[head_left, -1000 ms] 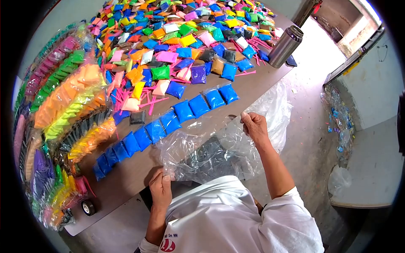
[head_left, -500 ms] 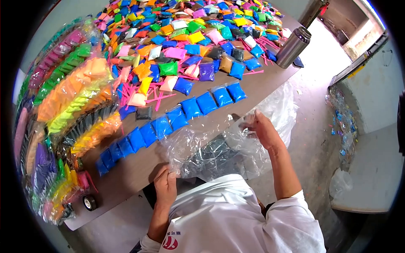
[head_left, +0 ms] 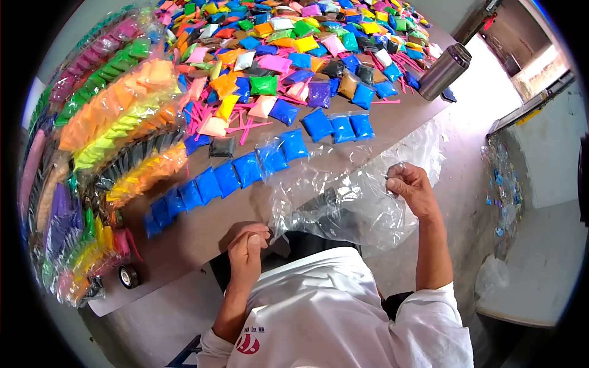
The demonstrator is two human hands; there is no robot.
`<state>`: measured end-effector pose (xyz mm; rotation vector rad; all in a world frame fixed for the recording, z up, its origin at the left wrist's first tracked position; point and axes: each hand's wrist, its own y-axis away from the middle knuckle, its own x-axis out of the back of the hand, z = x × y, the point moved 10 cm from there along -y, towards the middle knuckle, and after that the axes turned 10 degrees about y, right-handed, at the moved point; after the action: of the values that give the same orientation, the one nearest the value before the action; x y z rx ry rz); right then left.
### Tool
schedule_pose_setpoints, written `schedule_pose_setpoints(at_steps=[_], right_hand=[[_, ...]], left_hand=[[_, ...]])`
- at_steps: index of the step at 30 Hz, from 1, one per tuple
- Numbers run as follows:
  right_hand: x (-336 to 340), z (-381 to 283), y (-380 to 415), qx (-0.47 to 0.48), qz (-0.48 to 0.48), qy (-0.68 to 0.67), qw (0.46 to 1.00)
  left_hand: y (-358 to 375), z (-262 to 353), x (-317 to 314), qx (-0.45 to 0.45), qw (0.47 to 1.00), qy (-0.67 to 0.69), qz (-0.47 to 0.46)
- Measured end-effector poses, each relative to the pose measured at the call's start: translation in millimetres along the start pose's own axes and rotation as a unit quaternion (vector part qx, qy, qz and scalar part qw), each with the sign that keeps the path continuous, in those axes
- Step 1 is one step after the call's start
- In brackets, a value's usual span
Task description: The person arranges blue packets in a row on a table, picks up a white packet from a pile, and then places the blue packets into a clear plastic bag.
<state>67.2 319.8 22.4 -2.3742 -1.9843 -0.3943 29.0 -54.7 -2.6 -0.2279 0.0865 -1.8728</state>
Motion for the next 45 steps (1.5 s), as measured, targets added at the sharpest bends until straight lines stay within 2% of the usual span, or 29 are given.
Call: schedule_pose_setpoints(at_steps=[5, 7, 9, 11, 13, 15, 17, 20, 23, 25, 30, 32, 33, 35, 37, 40, 41, 42, 43, 45], right_hand=[[-10.2, -32.1, 6.5, 0.053, -0.072, 0.017, 0.996], [-10.8, -29.1, 9.8, 0.043, -0.092, 0.01, 0.995], [-16.1, -31.9, 12.5, 0.043, -0.118, -0.02, 0.992], [-20.6, -31.7, 12.8, 0.034, -0.111, -0.029, 0.993], [-22.2, -37.6, 11.4, 0.083, -0.093, -0.032, 0.992], [-32.1, -39.5, 11.4, 0.081, -0.101, -0.025, 0.991], [-39.3, -44.7, 11.2, 0.079, -0.107, -0.018, 0.991], [-48.2, -58.1, 15.4, 0.107, -0.128, 0.042, 0.985], [-48.6, -70.0, 22.5, 0.133, -0.137, 0.026, 0.981], [-48.9, -75.2, 24.7, 0.162, -0.154, 0.051, 0.973], [-62.8, -114.1, 35.8, 0.283, -0.213, 0.088, 0.931], [-69.0, -124.3, 35.3, 0.29, -0.233, 0.079, 0.925], [-73.3, -128.0, 37.0, 0.297, -0.253, 0.072, 0.918], [-75.8, -130.0, 36.8, 0.303, -0.259, 0.078, 0.914], [-75.8, -132.6, 36.9, 0.309, -0.266, 0.086, 0.909], [-63.8, -137.1, 37.6, 0.316, -0.245, 0.073, 0.914], [-48.3, -126.3, 30.6, 0.261, -0.202, 0.048, 0.943], [-34.4, -114.2, 23.4, 0.204, -0.159, 0.022, 0.966], [-33.2, -108.6, 20.9, 0.204, -0.158, 0.023, 0.966], [-0.2, -63.5, -0.9, 0.069, 0.004, 0.006, 0.998]], left_hand=[[-5.2, 6.6, 4.5, -0.003, 1.0, 0.012, 0.0], [-6.4, 14.1, 3.3, -0.039, 0.999, 0.001, -0.022], [-9.8, 19.2, 3.7, -0.025, 1.0, 0.01, -0.014], [-11.3, 15.1, -0.1, 0.012, 0.998, 0.033, -0.046], [-9.7, 15.5, 2.5, -0.009, 0.998, 0.015, -0.052], [-8.1, 11.9, -2.2, 0.069, 0.993, 0.08, -0.057], [-8.7, 11.5, -3.0, 0.065, 0.994, 0.057, -0.06], [-6.1, -0.2, 0.7, 0.117, 0.993, 0.001, -0.02], [-10.0, -5.2, 2.4, 0.082, 0.993, 0.077, -0.03], [-7.7, -17.9, 1.3, 0.132, 0.985, 0.112, -0.029], [-16.8, -16.1, -2.8, 0.136, 0.971, 0.193, -0.048], [-18.0, -18.1, -2.3, 0.194, 0.958, 0.207, -0.04], [-18.9, -17.6, -4.7, 0.194, 0.958, 0.207, -0.04], [-17.7, -25.0, -6.3, 0.23, 0.934, 0.274, 0.013], [-18.7, -30.0, 1.8, 0.211, 0.943, 0.253, 0.05], [-22.5, -25.8, 23.0, 0.168, 0.955, 0.21, 0.124], [-23.5, -18.0, 36.6, 0.144, 0.958, 0.184, 0.164], [-23.0, -8.4, 44.1, 0.151, 0.967, 0.144, 0.144], [-23.9, -1.3, 46.8, 0.151, 0.967, 0.145, 0.143], [-28.7, 16.0, 51.6, 0.108, 0.976, 0.121, 0.142]])
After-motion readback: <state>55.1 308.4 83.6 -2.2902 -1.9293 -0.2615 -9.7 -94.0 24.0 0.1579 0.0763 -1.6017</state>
